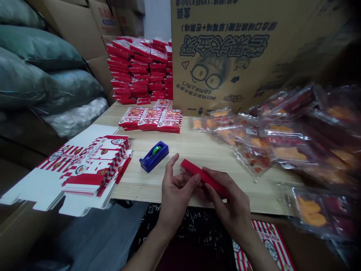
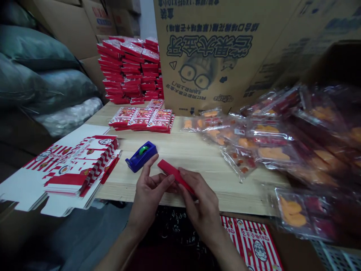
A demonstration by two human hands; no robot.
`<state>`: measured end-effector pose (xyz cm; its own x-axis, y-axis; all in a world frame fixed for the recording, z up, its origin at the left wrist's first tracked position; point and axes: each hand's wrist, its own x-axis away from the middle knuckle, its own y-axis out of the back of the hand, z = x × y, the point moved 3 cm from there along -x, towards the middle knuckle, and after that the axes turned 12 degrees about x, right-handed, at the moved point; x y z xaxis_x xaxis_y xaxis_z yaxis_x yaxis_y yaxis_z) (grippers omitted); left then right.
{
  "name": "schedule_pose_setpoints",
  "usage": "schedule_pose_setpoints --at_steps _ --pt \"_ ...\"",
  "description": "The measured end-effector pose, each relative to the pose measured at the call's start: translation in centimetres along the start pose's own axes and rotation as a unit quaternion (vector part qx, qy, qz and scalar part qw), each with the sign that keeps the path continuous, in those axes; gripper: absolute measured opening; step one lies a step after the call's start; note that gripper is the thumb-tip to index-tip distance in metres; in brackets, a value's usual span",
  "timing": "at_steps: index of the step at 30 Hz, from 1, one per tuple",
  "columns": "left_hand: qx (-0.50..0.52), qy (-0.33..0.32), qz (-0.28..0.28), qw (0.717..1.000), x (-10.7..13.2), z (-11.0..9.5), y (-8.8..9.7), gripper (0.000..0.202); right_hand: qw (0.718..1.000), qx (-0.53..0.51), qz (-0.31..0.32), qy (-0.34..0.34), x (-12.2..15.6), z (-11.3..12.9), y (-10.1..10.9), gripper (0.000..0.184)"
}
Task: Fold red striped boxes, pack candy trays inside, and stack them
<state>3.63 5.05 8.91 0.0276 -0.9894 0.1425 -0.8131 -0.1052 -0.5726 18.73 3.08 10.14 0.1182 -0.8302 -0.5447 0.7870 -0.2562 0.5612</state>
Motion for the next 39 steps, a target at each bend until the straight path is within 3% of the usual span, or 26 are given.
schedule_pose_setpoints --at_steps 4,6,10,13,15,17,20,22,24,28,32,36,39 --pt "-0.044 0.014 -0.001 0.999 -1.1 0.2 0.6 0.096 0.998 0.002 0.048 0.034 -0.9 -0.3 0.5 0.049" --pt "-0.095 0.001 0.01 0.995 -2.0 0.0 1.2 0.086 0.998 -0.002 0.049 0.027 -1.3 -0.4 0.8 0.047" --pt "-0.158 0.027 0.118 0.98 -2.7 -0.8 2.9 0.047 0.998 -0.016 0.056 0.02 -0.7 -0.3 1.2 0.047" --pt "-0.231 0.018 0.182 0.955 -1.3 -1.2 4.9 0.027 0.99 -0.091 0.108 -0.013 2.2 -0.8 1.2 0.043" --pt "-0.297 -0.013 0.21 0.931 0.3 -0.9 6.6 0.023 0.978 -0.141 0.123 -0.088 5.0 -1.8 1.1 0.044" --pt "-0.325 -0.042 0.214 0.92 1.7 0.0 8.5 0.025 0.958 -0.148 0.087 -0.228 7.9 -3.1 0.8 0.056" --pt "-0.332 -0.074 0.204 0.918 3.4 2.2 11.0 0.03 0.894 -0.195 0.09 -0.393 10.9 -3.6 -0.2 0.063" --pt "-0.335 -0.083 0.214 0.914 3.9 3.5 11.8 0.035 0.854 -0.263 0.117 -0.433 11.3 -3.0 -1.2 0.065" --pt "-0.334 -0.09 0.218 0.912 4.1 4.0 12.0 0.039 0.833 -0.311 0.118 -0.443 10.9 -2.4 -2.0 0.07" --pt "-0.325 -0.06 0.173 0.928 3.6 3.2 11.6 0.046 0.842 -0.339 0.09 -0.409 9.0 -2.6 -2.7 0.074" --pt "-0.285 -0.046 0.038 0.957 2.9 1.8 12.6 0.058 0.853 -0.353 0.073 -0.377 4.9 -5.4 -3.6 0.078" --pt "-0.25 -0.073 -0.036 0.965 2.5 1.4 14.6 0.053 0.883 -0.35 0.051 -0.309 -4.1 -8.4 -6.2 0.088" --pt "-0.232 -0.078 -0.05 0.968 2.2 2.2 15.6 0.05 0.887 -0.371 0.071 -0.266 -12.6 -8.4 -10.1 0.093"
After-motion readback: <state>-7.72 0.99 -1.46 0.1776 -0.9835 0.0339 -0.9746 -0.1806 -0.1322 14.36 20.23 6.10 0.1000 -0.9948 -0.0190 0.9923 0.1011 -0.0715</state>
